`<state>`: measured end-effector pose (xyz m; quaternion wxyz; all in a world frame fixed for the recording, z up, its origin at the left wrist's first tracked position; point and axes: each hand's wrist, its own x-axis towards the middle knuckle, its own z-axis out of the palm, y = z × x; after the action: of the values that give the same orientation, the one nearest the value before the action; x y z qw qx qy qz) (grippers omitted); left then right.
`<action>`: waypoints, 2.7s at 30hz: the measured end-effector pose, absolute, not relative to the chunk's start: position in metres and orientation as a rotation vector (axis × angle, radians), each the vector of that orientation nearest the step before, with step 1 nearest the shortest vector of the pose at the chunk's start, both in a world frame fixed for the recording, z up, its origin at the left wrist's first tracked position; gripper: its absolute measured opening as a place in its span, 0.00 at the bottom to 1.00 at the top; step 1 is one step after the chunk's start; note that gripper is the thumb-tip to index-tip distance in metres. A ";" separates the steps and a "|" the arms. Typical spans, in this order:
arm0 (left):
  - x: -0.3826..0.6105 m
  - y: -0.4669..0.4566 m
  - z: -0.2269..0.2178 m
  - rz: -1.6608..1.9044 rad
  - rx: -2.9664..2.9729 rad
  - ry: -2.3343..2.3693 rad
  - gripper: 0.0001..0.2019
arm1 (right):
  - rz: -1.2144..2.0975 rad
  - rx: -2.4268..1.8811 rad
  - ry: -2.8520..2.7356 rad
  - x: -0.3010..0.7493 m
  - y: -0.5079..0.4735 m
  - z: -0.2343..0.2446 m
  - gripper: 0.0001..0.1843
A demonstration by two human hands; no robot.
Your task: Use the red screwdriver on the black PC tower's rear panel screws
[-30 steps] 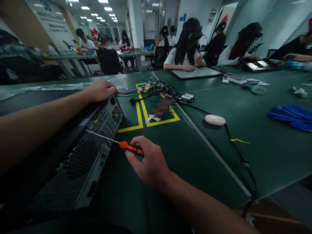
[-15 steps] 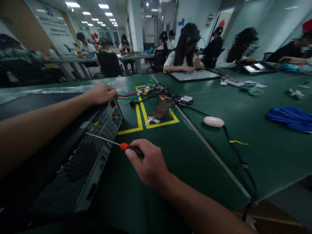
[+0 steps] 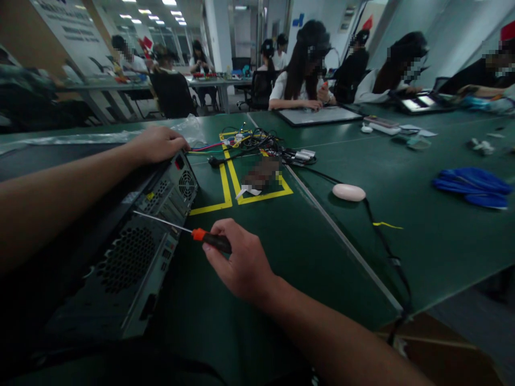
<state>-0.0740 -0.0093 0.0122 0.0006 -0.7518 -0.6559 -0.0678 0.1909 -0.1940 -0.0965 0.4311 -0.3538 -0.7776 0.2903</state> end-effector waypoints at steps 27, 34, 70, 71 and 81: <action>-0.075 -0.006 0.008 -0.245 -2.300 -2.066 0.26 | 0.699 -0.822 -1.941 0.192 -0.194 -0.097 0.08; -0.075 -0.005 0.007 -0.237 -2.300 -2.098 0.28 | 0.696 -0.821 -1.947 0.193 -0.194 -0.096 0.07; -0.075 -0.004 0.008 -0.173 -2.303 -2.003 0.29 | 0.643 -0.819 -1.955 0.194 -0.193 -0.094 0.07; -0.074 -0.005 0.008 -0.173 -2.302 -2.005 0.29 | 0.638 -0.818 -1.953 0.194 -0.193 -0.094 0.07; -0.073 -0.007 0.010 -0.159 -2.274 -2.030 0.28 | 0.599 -0.872 -1.937 0.197 -0.192 -0.090 0.06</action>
<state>-0.0731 -0.0067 0.0098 0.0442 -0.7443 -0.6644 -0.0521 0.1973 -0.1917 -0.0902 0.4504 -0.3528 -0.7835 0.2423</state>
